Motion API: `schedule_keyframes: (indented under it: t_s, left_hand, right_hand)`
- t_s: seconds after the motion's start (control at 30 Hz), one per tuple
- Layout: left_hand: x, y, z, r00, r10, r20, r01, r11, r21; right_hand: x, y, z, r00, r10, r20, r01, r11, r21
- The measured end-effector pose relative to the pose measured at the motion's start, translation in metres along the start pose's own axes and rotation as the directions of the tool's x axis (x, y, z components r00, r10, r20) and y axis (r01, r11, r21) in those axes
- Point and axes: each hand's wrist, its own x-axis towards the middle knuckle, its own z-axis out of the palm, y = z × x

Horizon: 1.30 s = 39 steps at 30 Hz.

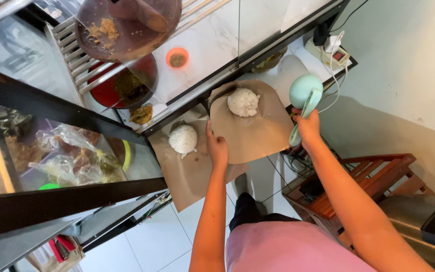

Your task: The person scoops rice from a rice cooker using a light blue rice paddle and places it onto a sheet of brown paper. They then wipe the lid and body of the rice cooker with a grey cloth. Finally, the person retrieves a small plastic bag from a shelf and packs chopped cabbage into it.

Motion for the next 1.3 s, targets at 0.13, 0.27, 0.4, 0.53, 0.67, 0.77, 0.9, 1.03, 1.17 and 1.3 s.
schedule_keyframes:
  t_s: [0.13,0.27,0.4,0.53,0.67,0.77,0.9,1.03,1.17,1.3]
  left_hand:
    - [0.001,-0.018,0.001,0.998,-0.057,-0.019,0.058,0.997,0.05]
    - [0.006,-0.036,0.007,1.0,-0.005,-0.004,0.005,1.0,0.02]
    - [0.008,-0.046,0.02,1.0,-0.009,0.017,0.009,0.999,0.031]
    - [0.007,-0.033,0.026,0.995,-0.079,0.052,0.077,0.996,0.037]
    - [0.001,0.004,0.013,0.993,-0.116,0.036,0.114,0.992,0.052]
    - [-0.001,0.041,0.005,0.995,0.097,-0.036,-0.084,0.959,0.272]
    - [0.006,0.079,0.006,0.927,0.373,0.032,-0.34,0.803,0.49]
    - [0.028,0.087,0.018,0.9,0.428,0.084,-0.408,0.757,0.51]
    - [0.042,0.073,0.022,0.934,0.353,0.064,-0.329,0.771,0.546]
    - [0.047,0.062,0.02,0.941,0.337,0.045,-0.305,0.78,0.546]
  right_hand:
    - [0.011,0.011,0.003,0.996,-0.021,0.092,0.019,0.999,0.026]
    - [0.02,0.008,0.02,0.994,-0.059,0.097,0.063,0.997,-0.039]
    - [0.024,0.004,0.032,0.989,-0.122,0.084,0.125,0.992,-0.027]
    - [0.031,0.0,0.033,0.989,-0.141,0.038,0.144,0.987,-0.066]
    - [0.028,-0.003,0.03,0.981,-0.192,0.008,0.191,0.975,-0.115]
    - [0.023,-0.012,0.029,0.961,-0.277,-0.017,0.268,0.944,-0.19]
    - [0.023,-0.026,0.049,0.914,-0.406,0.0,0.398,0.896,-0.2]
    - [0.036,-0.026,0.069,0.89,-0.456,-0.01,0.448,0.876,-0.177]
    - [0.052,-0.012,0.076,0.92,-0.392,0.003,0.385,0.902,-0.198]
    - [0.061,0.0,0.077,0.905,-0.424,0.023,0.416,0.872,-0.257]
